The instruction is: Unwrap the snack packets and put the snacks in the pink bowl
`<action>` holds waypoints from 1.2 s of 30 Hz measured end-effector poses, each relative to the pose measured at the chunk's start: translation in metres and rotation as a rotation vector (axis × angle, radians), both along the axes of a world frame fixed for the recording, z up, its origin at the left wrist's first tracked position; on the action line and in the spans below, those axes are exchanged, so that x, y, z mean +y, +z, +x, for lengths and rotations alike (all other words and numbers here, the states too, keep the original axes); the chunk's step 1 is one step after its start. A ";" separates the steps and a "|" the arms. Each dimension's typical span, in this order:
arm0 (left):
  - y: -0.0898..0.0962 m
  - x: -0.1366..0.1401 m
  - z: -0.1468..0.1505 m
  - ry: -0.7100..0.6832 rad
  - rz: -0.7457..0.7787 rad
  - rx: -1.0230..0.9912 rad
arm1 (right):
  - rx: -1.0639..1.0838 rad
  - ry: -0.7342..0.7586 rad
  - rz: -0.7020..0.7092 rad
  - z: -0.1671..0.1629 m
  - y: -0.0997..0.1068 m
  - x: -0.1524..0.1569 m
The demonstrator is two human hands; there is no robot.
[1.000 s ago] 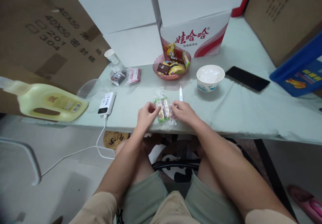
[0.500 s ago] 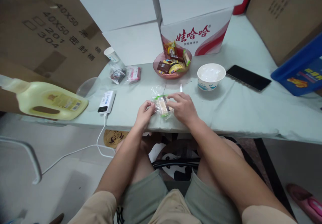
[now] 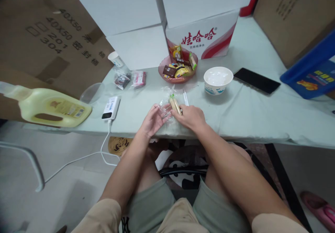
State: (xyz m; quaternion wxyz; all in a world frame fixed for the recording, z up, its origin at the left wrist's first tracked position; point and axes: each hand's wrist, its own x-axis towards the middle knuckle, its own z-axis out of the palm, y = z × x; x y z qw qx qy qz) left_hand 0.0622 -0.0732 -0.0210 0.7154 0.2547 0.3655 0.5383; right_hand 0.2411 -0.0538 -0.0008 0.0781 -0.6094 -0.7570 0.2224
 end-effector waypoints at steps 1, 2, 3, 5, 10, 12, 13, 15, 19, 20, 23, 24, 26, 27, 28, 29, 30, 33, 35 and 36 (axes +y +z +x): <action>0.000 0.000 0.001 -0.009 -0.004 -0.007 | 0.017 -0.009 -0.027 0.000 0.000 0.001; -0.001 0.000 0.002 -0.012 -0.008 -0.010 | 0.043 -0.018 -0.050 0.001 -0.001 0.002; -0.002 0.000 0.003 -0.012 -0.013 -0.013 | 0.074 -0.026 -0.071 0.003 -0.001 0.003; -0.002 0.001 0.003 -0.003 -0.023 -0.023 | 0.139 -0.044 -0.099 0.006 -0.002 0.005; -0.002 0.002 0.005 -0.025 -0.047 -0.025 | 0.154 -0.097 -0.132 0.009 -0.005 0.008; -0.002 0.001 0.007 -0.048 -0.046 -0.046 | 0.117 -0.110 -0.134 0.008 -0.007 0.009; -0.001 0.001 0.007 -0.043 -0.045 -0.064 | 0.118 -0.115 -0.130 0.009 -0.009 0.009; 0.000 0.001 0.006 0.011 -0.044 -0.101 | 0.208 -0.129 -0.119 0.010 -0.013 0.010; 0.003 0.009 -0.007 0.238 -0.093 -0.139 | 0.754 -0.224 -0.219 0.013 -0.024 0.013; 0.004 0.012 -0.011 0.306 -0.115 -0.145 | 0.891 -0.263 -0.250 0.014 -0.026 0.014; 0.005 0.018 -0.023 0.483 -0.169 -0.173 | 1.160 -0.392 -0.204 0.016 -0.031 0.021; 0.006 0.019 -0.026 0.521 -0.178 -0.181 | 1.217 -0.434 -0.148 0.017 -0.033 0.023; 0.006 0.020 -0.029 0.552 -0.192 -0.194 | 1.308 -0.497 -0.018 0.020 -0.035 0.028; 0.006 0.020 -0.030 0.551 -0.195 -0.200 | 1.328 -0.514 0.055 0.021 -0.036 0.030; 0.006 0.020 -0.030 0.544 -0.195 -0.205 | 1.322 -0.516 0.133 0.023 -0.037 0.031; 0.006 0.020 -0.031 0.534 -0.193 -0.208 | 1.292 -0.497 0.212 0.025 -0.037 0.032; 0.005 0.020 -0.031 0.524 -0.191 -0.209 | 1.242 -0.459 0.283 0.028 -0.035 0.033; 0.006 0.021 -0.030 0.507 -0.188 -0.213 | 1.000 -0.295 0.428 0.035 -0.020 0.040; 0.006 0.021 -0.030 0.496 -0.185 -0.213 | 0.759 -0.183 0.514 0.037 0.001 0.050; 0.007 0.021 -0.030 0.488 -0.184 -0.210 | 0.608 -0.134 0.567 0.037 0.014 0.057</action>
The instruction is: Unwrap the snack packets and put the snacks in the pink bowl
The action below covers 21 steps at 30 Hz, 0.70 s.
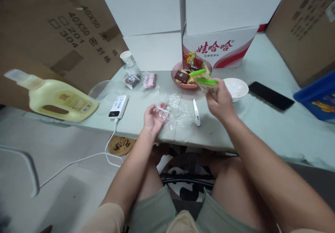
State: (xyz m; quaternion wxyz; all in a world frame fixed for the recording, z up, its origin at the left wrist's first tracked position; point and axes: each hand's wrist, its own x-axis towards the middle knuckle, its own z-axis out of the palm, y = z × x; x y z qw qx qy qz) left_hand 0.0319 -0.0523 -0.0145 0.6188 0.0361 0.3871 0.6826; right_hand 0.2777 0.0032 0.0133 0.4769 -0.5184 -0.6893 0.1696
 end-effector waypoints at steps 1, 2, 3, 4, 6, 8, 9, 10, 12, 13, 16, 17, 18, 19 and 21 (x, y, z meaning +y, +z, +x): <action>0.000 0.000 0.000 -0.007 0.001 0.006 | -0.172 -0.009 0.036 -0.001 0.014 0.009; 0.001 0.001 -0.001 -0.014 0.000 0.014 | -0.328 -0.026 0.069 -0.003 0.027 0.019; 0.001 0.001 -0.001 -0.019 0.000 0.024 | -0.462 -0.030 0.086 -0.006 0.039 0.029; 0.001 0.002 -0.002 -0.022 -0.001 0.035 | -0.564 -0.030 0.093 -0.010 0.048 0.041; 0.001 0.003 -0.003 -0.021 -0.006 0.055 | -0.693 -0.022 0.077 -0.017 0.058 0.064; 0.001 0.003 -0.003 -0.014 -0.012 0.058 | -0.766 -0.002 0.042 -0.024 0.056 0.084; 0.002 0.003 -0.003 -0.011 -0.015 0.053 | -0.799 0.008 0.018 -0.027 0.052 0.092; 0.002 0.003 -0.003 -0.010 -0.016 0.044 | -0.836 0.015 -0.008 -0.029 0.047 0.099; 0.002 0.002 -0.003 -0.024 -0.007 0.023 | -0.897 0.014 -0.049 -0.031 0.036 0.108; 0.003 0.001 -0.003 -0.039 0.002 0.014 | -0.912 0.007 -0.057 -0.032 0.032 0.110; 0.004 -0.001 -0.002 -0.089 0.033 -0.005 | -0.922 0.001 -0.047 -0.031 0.027 0.110; 0.004 -0.001 -0.001 -0.102 0.039 -0.009 | -0.930 0.012 -0.042 -0.030 0.027 0.109; 0.005 -0.002 -0.001 -0.112 0.043 -0.013 | -0.941 0.028 -0.035 -0.030 0.027 0.108; 0.005 -0.002 -0.001 -0.120 0.045 -0.015 | -0.950 0.045 -0.022 -0.030 0.027 0.108; 0.006 -0.002 0.000 -0.130 0.044 -0.014 | -0.946 0.072 0.013 -0.032 0.026 0.110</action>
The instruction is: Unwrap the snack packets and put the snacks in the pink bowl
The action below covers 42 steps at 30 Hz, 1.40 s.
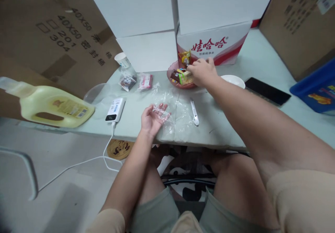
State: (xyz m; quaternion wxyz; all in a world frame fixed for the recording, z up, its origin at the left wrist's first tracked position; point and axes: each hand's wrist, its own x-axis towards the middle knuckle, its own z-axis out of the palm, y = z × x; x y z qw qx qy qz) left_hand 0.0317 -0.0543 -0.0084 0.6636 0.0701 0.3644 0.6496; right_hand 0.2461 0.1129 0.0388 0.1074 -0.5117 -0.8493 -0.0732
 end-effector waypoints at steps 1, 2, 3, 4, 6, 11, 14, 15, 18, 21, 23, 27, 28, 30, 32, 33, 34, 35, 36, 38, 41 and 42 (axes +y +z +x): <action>0.000 0.000 0.000 -0.002 -0.002 0.002 | 0.012 0.014 0.009 -0.001 -0.001 0.001; 0.000 0.000 0.001 -0.004 -0.005 0.003 | 0.028 0.021 0.016 -0.002 -0.001 0.002; 0.001 0.001 0.001 -0.005 -0.006 0.002 | 0.049 0.006 0.026 -0.003 -0.001 0.003; 0.001 0.001 0.001 -0.007 -0.003 -0.004 | 0.074 -0.024 0.042 -0.003 -0.001 0.003; 0.001 0.000 0.001 -0.024 0.013 -0.024 | 0.123 -0.103 0.081 -0.004 0.001 0.001; 0.004 -0.005 0.000 -0.107 0.101 -0.021 | 0.292 -0.161 0.028 -0.009 0.004 -0.030; 0.007 -0.010 -0.004 -0.147 0.131 0.001 | 0.673 -0.119 -0.213 -0.011 -0.009 -0.074; 0.008 -0.012 -0.005 -0.154 0.135 0.006 | 0.823 -0.130 -0.339 -0.011 -0.016 -0.092; 0.006 -0.016 -0.008 -0.164 0.130 0.020 | 1.198 -0.169 -0.748 -0.013 -0.041 -0.144; 0.001 -0.018 -0.008 -0.173 0.112 0.071 | 1.393 -0.089 -0.960 -0.022 -0.059 -0.175; -0.003 -0.020 -0.007 -0.183 0.096 0.127 | 1.470 -0.039 -0.937 -0.030 -0.064 -0.179; -0.009 -0.026 0.000 -0.232 0.082 0.154 | 1.559 0.037 -0.988 -0.040 -0.062 -0.168; -0.009 -0.027 0.002 -0.245 0.084 0.147 | 1.572 0.053 -1.035 -0.041 -0.061 -0.166; -0.007 -0.027 0.004 -0.257 0.096 0.135 | 1.584 0.027 -1.091 -0.040 -0.058 -0.163; -0.004 -0.024 0.003 -0.265 0.117 0.133 | 1.581 -0.074 -1.042 -0.034 -0.056 -0.163; -0.002 -0.020 0.001 -0.265 0.124 0.143 | 1.575 -0.135 -0.981 -0.029 -0.055 -0.162; -0.002 -0.017 -0.001 -0.259 0.119 0.168 | 1.566 -0.187 -0.914 -0.023 -0.054 -0.162; -0.002 -0.012 -0.004 -0.240 0.098 0.213 | 1.557 -0.226 -0.853 -0.016 -0.054 -0.161; -0.002 -0.009 -0.007 -0.213 0.065 0.275 | 1.551 -0.258 -0.801 -0.009 -0.053 -0.160; -0.006 -0.002 -0.012 -0.134 -0.016 0.417 | 1.549 -0.309 -0.730 0.004 -0.052 -0.158; -0.012 0.000 -0.015 -0.076 -0.076 0.527 | 1.555 -0.354 -0.675 0.015 -0.052 -0.155; -0.013 -0.001 -0.014 -0.086 -0.072 0.528 | 1.557 -0.360 -0.670 0.016 -0.052 -0.154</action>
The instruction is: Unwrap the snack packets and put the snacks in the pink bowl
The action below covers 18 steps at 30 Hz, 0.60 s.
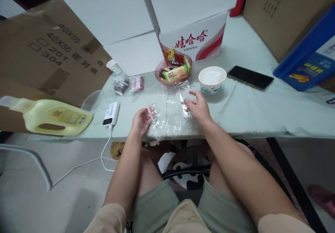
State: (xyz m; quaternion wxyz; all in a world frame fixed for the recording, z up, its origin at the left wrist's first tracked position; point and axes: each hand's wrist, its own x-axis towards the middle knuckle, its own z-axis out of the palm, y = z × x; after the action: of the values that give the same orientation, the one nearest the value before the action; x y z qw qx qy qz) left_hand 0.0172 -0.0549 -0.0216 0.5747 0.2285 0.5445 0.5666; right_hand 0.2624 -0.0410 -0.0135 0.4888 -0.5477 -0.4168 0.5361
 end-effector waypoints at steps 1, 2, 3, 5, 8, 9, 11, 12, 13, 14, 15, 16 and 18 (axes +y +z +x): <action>-0.001 -0.001 0.001 -0.026 0.005 -0.001 | 0.003 -0.001 -0.003 0.000 -0.001 0.001; -0.001 -0.003 0.003 -0.065 0.018 0.009 | 0.010 0.003 -0.003 -0.001 -0.001 0.001; -0.002 -0.004 0.005 -0.103 0.035 0.034 | 0.019 0.008 0.000 -0.002 -0.002 0.001; -0.002 -0.006 0.009 -0.143 0.078 0.121 | 0.039 0.017 0.006 -0.005 -0.003 0.002; -0.004 -0.004 0.009 -0.050 0.155 0.201 | 0.073 0.007 -0.011 -0.006 -0.003 0.004; -0.004 -0.003 0.007 0.003 0.183 0.199 | 0.082 -0.006 -0.016 -0.006 -0.003 0.004; -0.004 0.001 0.002 0.094 0.228 0.185 | 0.086 -0.034 -0.010 -0.004 -0.003 0.006; -0.004 0.003 -0.001 0.121 0.240 0.183 | 0.079 -0.044 -0.002 -0.002 -0.004 0.007; -0.004 0.004 -0.004 0.134 0.246 0.187 | 0.069 -0.049 0.005 0.000 -0.004 0.008; -0.005 0.004 -0.007 0.130 0.250 0.198 | 0.058 -0.046 0.011 0.001 -0.005 0.009; -0.006 0.005 -0.010 0.111 0.257 0.220 | 0.048 -0.035 0.020 0.002 -0.007 0.010; -0.008 0.004 -0.013 0.077 0.274 0.260 | 0.039 -0.016 0.039 0.004 -0.008 0.010; -0.013 0.004 -0.017 -0.021 0.324 0.413 | 0.013 0.044 0.118 0.005 -0.012 0.010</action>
State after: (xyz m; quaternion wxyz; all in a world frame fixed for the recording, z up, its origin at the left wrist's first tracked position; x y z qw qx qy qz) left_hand 0.0003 -0.0513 -0.0348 0.4134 0.4339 0.5500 0.5817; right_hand 0.2669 -0.0307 -0.0254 0.5109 -0.5054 -0.4564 0.5246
